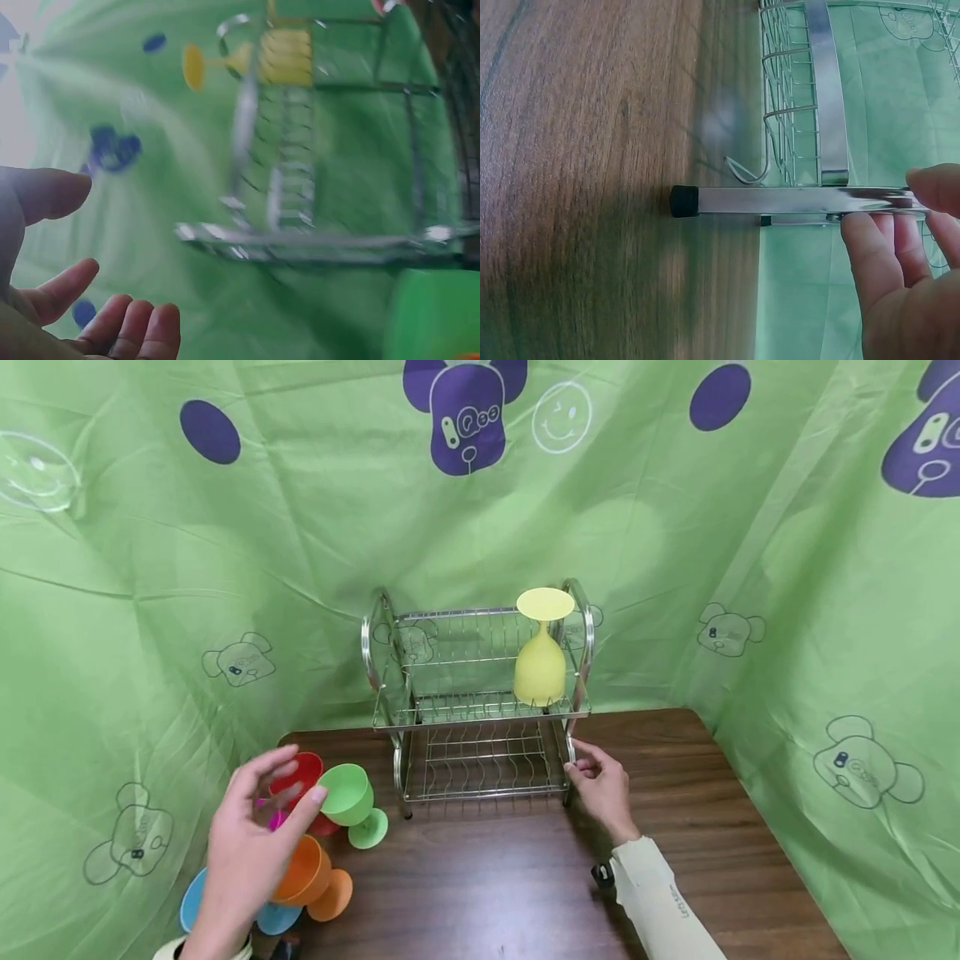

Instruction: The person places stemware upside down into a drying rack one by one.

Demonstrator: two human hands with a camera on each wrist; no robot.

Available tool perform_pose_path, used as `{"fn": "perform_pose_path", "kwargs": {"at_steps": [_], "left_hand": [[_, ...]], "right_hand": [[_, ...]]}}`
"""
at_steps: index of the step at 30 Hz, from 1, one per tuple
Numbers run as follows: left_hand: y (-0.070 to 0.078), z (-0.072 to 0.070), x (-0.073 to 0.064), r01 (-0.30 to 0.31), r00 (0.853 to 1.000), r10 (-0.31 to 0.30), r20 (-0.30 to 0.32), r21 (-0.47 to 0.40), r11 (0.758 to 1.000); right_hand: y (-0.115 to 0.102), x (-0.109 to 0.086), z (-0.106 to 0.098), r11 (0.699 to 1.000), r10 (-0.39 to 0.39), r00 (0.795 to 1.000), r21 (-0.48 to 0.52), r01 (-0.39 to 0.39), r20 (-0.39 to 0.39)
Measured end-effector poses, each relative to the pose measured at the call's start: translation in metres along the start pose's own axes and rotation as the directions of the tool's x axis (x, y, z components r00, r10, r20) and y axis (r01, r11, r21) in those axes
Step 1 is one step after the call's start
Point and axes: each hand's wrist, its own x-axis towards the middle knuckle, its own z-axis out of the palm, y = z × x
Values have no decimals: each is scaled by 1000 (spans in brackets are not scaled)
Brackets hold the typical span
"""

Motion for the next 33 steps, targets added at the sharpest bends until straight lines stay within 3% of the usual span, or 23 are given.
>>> {"fn": "perform_pose_path", "kwargs": {"at_steps": [3, 5, 8, 10, 13, 15, 16, 18, 22, 24, 28, 31, 33], "left_hand": [[-28, -3, -17, 113, 990, -114, -84, -6, 994], [-44, -1, -26, 147, 979, -148, -143, -17, 989], [-66, 7, -42, 165, 945, -180, -273, -75, 983], [-80, 15, -53, 170, 896, -196, -398, -99, 980], [-95, 29, -69, 199, 787, -235, -571, -125, 972], [-103, 38, -77, 235, 711, -263, -652, -132, 963], [-105, 41, -80, 251, 681, -279, -677, -142, 957], [-111, 47, -84, 255, 630, -301, -716, -176, 951], [-121, 51, -85, 206, 563, -298, -771, -219, 954], [-126, 51, -85, 197, 541, -298, -787, -226, 954], [-133, 53, -88, 251, 522, -322, -790, -219, 943], [-136, 56, -91, 305, 523, -327, -787, -186, 934], [-137, 59, -92, 301, 536, -309, -786, -164, 939]], "right_hand": [[0, -2, 3, 1000, 2, 1000, 9, -2, -2], [0, -2, 3, 1000, 2, 1000, 15, -2, -10], [0, -3, 3, 1000, 7, 1000, 7, -7, -13], [1, -4, 3, 1000, 8, 1000, 0, -8, -11], [1, -4, 3, 1000, 6, 1000, -15, -6, -9], [1, -4, 3, 1000, 1, 1000, -23, -1, -12], [1, -3, 3, 1000, -2, 1000, -26, 2, -14], [0, -3, 4, 1000, -7, 1000, -26, 6, -20], [1, -3, 6, 1000, -16, 1000, -24, 15, -27], [1, -3, 7, 1000, -15, 1000, -24, 14, -24], [3, -4, 8, 1000, -8, 1000, -24, 8, -22], [3, -4, 8, 1000, -16, 999, -16, 15, -39], [4, -3, 7, 999, -28, 998, -23, 27, -53]]}}
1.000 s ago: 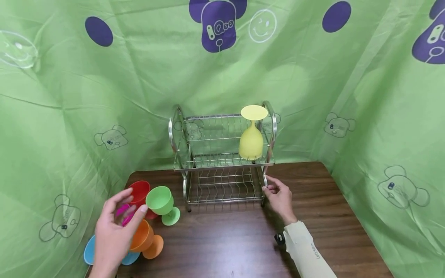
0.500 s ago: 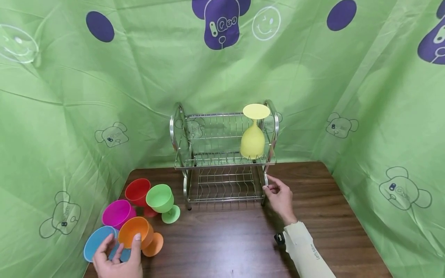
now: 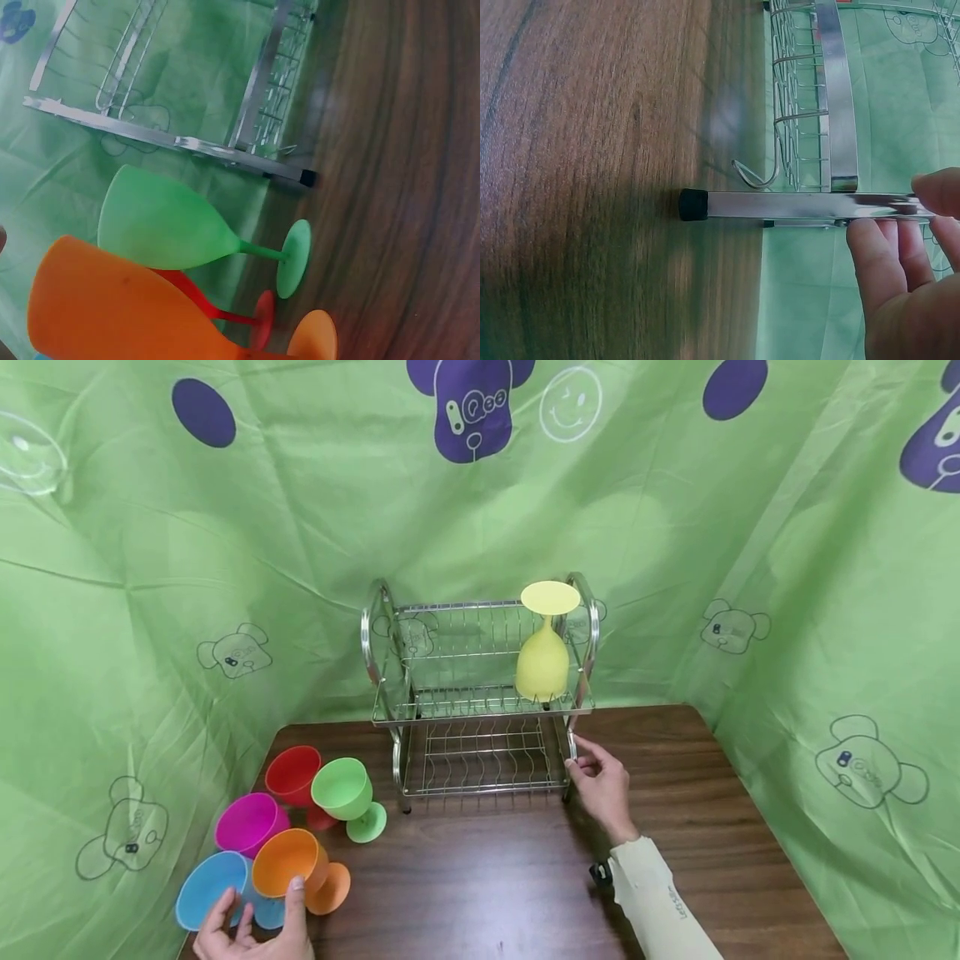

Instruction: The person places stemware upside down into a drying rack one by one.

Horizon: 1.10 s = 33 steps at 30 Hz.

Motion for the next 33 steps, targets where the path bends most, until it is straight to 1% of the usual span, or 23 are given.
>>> {"fn": "perform_pose_path", "kwargs": {"at_steps": [5, 7, 10, 12, 14, 16, 17, 19, 21, 22, 23, 29, 33], "left_hand": [[-5, 2, -4, -75, 997, 76, 8, -79, 994], [-8, 1, -7, -119, 993, 119, -1, -83, 989], [-16, -2, -12, -191, 982, 191, -8, -71, 979], [-23, -4, -16, -217, 976, 217, -3, -49, 975], [-26, -2, -20, -179, 984, 179, -7, -46, 983], [-31, 2, -24, -99, 995, 99, -15, -48, 994], [-33, 5, -25, -42, 999, 40, -19, -59, 997], [-35, 12, -26, 60, 998, -63, -28, -97, 993], [-41, 17, -25, 130, 991, -134, -23, -121, 984], [-44, 20, -25, 154, 987, -158, -17, -132, 979], [-46, 22, -25, 174, 984, -177, -9, -138, 975], [-56, 33, -25, 205, 979, -204, 22, -117, 972], [-61, 38, -26, 244, 969, -239, 56, -95, 965]], "right_hand": [[2, 1, 0, 1000, -13, 1000, -23, 12, -21], [3, 0, 0, 1000, -7, 1000, -22, 7, -23], [3, 0, -1, 1000, 2, 1000, -15, -2, -24], [2, 0, -2, 1000, 6, 1000, -11, -6, -27], [2, 0, -2, 1000, 9, 1000, -10, -9, -29], [0, 0, -3, 1000, 12, 1000, -10, -12, -29], [0, 0, -3, 1000, 14, 999, -10, -14, -28], [-1, 0, -2, 1000, 18, 1000, -15, -18, -23], [-1, 0, -1, 1000, 24, 1000, -18, -24, -18], [-1, 0, 0, 999, 26, 1000, -20, -26, -14], [-1, 0, 0, 999, 27, 1000, -22, -27, -12], [-1, 0, 2, 1000, 7, 1000, -13, -7, -6], [2, -2, 2, 1000, 3, 1000, -5, -3, -19]]}}
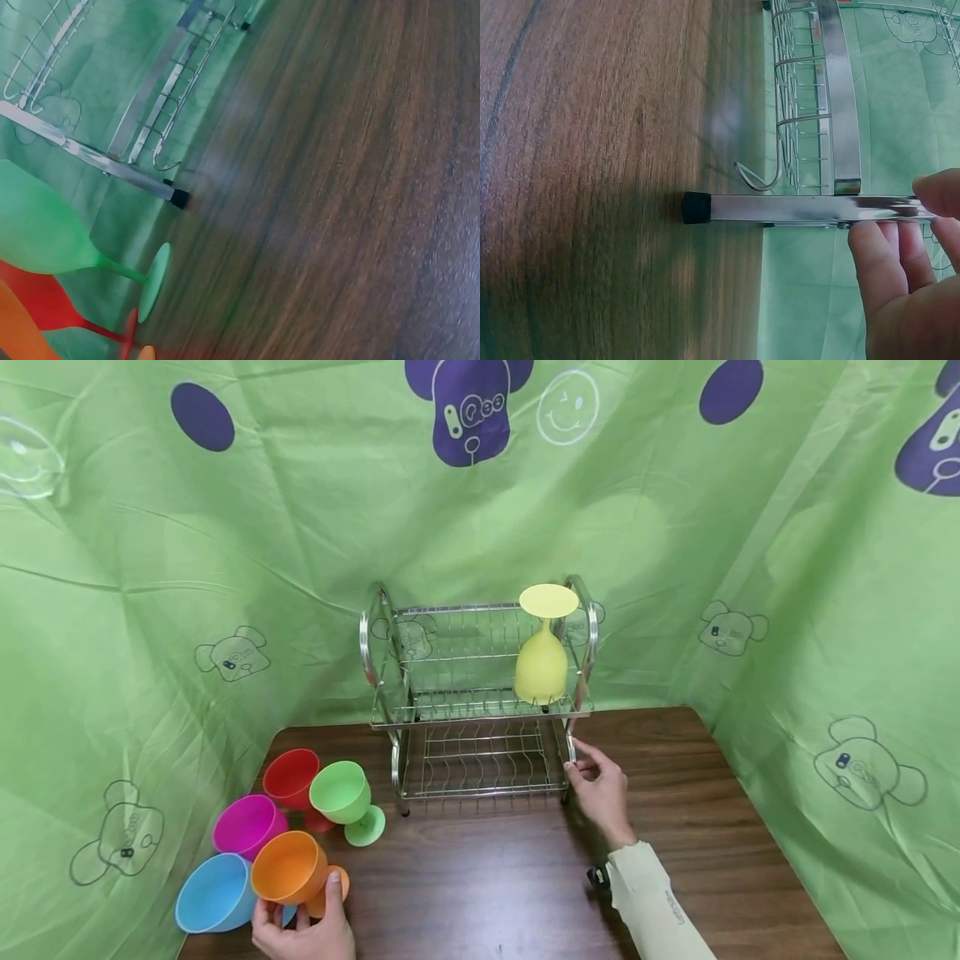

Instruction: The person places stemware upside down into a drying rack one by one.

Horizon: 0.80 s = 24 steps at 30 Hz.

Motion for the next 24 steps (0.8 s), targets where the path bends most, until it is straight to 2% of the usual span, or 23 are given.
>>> {"fn": "perform_pose_path", "kwargs": {"at_steps": [5, 9, 16, 20, 24], "left_hand": [[-4, 0, 3, 34, 999, -33, 25, -39, 999], [-6, 0, 5, 17, 999, -14, 37, -89, 996], [-5, -2, 4, -3, 999, 8, 48, -105, 994], [-2, -3, -3, -27, 998, 33, 50, -113, 993], [4, -5, -16, -42, 998, 47, 50, -105, 994]], "right_hand": [[3, -2, 1, 1000, -10, 1000, -11, 10, -20], [4, -2, 1, 1000, -22, 999, -9, 22, -24], [2, -1, 2, 1000, -24, 1000, 10, 24, -12], [3, 0, 2, 1000, -17, 1000, 24, 17, -17], [3, 0, 1, 1000, -18, 1000, 18, 18, -14]]}}
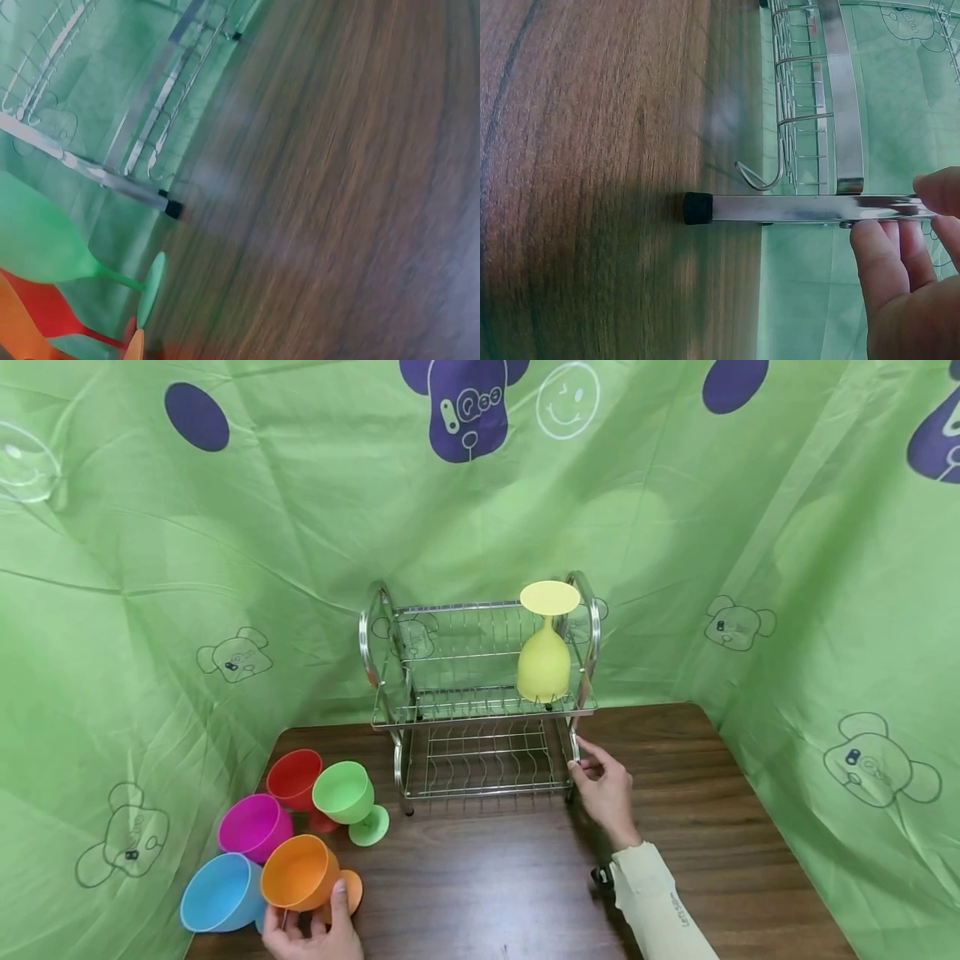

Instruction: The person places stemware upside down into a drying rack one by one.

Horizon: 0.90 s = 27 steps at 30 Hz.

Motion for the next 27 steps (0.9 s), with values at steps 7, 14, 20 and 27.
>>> {"fn": "perform_pose_path", "kwargs": {"at_steps": [7, 14, 20, 27], "left_hand": [[17, 1, -24, -91, 994, 95, 54, -72, 993], [37, 8, -43, -215, 951, 228, 206, -85, 973], [42, 12, -54, -311, 863, 364, 351, -198, 929], [43, 16, -60, -365, 771, 456, 444, -277, 889]], "right_hand": [[-1, 0, -1, 1000, 8, 1000, -8, -7, 11], [-1, 0, -1, 1000, 15, 1000, -14, -14, 21], [0, -3, -2, 1000, 12, 1000, -27, -11, 15], [0, -3, -1, 999, 13, 1000, -51, -12, 17]]}}
